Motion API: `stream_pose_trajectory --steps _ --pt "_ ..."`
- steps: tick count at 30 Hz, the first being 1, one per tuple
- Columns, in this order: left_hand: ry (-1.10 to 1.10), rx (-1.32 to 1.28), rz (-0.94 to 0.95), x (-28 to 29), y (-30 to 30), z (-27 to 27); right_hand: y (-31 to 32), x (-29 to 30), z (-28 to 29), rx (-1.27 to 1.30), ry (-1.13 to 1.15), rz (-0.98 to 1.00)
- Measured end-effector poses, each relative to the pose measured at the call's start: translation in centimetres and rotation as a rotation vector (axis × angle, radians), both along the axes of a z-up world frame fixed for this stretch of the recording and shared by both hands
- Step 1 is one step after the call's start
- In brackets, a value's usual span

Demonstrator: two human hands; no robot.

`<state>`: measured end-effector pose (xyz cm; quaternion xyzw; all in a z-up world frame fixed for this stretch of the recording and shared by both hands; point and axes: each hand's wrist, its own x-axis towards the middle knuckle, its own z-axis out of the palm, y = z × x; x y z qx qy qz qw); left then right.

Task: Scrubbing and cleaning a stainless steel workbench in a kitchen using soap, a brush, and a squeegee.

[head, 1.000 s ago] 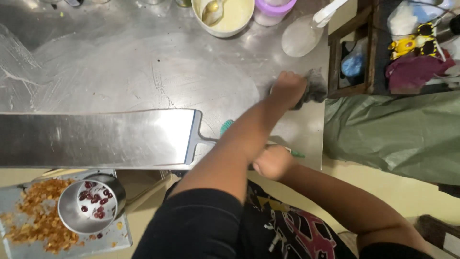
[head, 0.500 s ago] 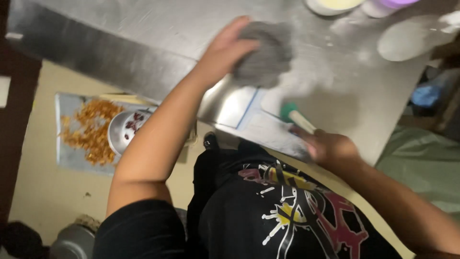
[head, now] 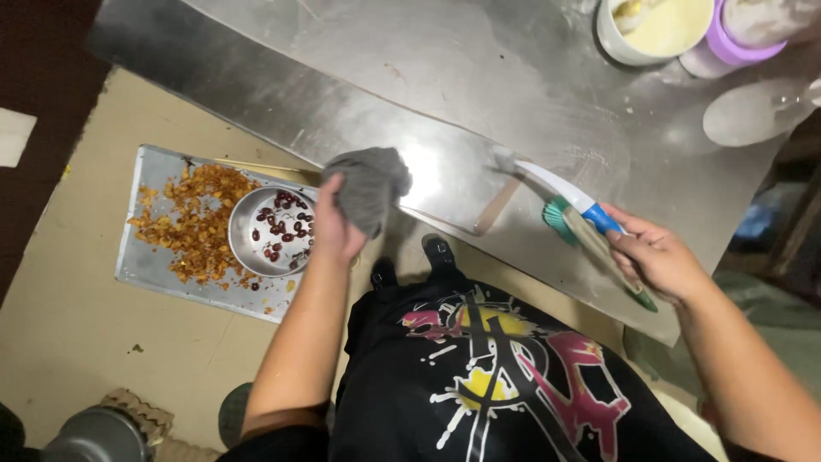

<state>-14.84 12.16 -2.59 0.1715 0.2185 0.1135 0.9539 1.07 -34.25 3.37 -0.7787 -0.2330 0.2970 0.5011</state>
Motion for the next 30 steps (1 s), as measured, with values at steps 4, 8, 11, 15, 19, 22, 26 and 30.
stream_pose_trajectory --steps 4,8,11,15,19,22,26,30 --pt "0.107 0.511 0.002 3.2 -3.1 -0.8 2.7 -1.3 0.2 0.083 0.813 -0.355" --pt "-0.010 0.924 -0.096 6.1 -6.8 4.8 5.5 -3.2 0.3 0.142 0.830 -0.274" --pt "-0.285 1.697 0.171 7.9 -8.2 2.8 7.8 -4.9 2.1 0.078 0.769 -0.234" --pt "-0.115 1.697 0.078 8.9 -8.7 -1.5 8.5 -6.0 4.3 0.057 0.900 -0.338" --pt "-0.114 1.724 0.000 8.8 -8.4 -2.3 6.8 -5.8 2.9 0.217 1.067 -0.277" --pt "-0.243 1.727 0.093 8.7 -8.3 -2.7 6.7 -5.8 3.2 0.154 1.161 -0.362" --pt "-0.211 1.703 0.055 8.6 -8.0 -1.1 5.3 -5.3 1.0 0.245 1.217 -0.438" --pt "-0.092 1.268 -0.066 8.8 -8.4 -1.7 5.1 -4.5 1.7 0.422 1.354 -0.244"
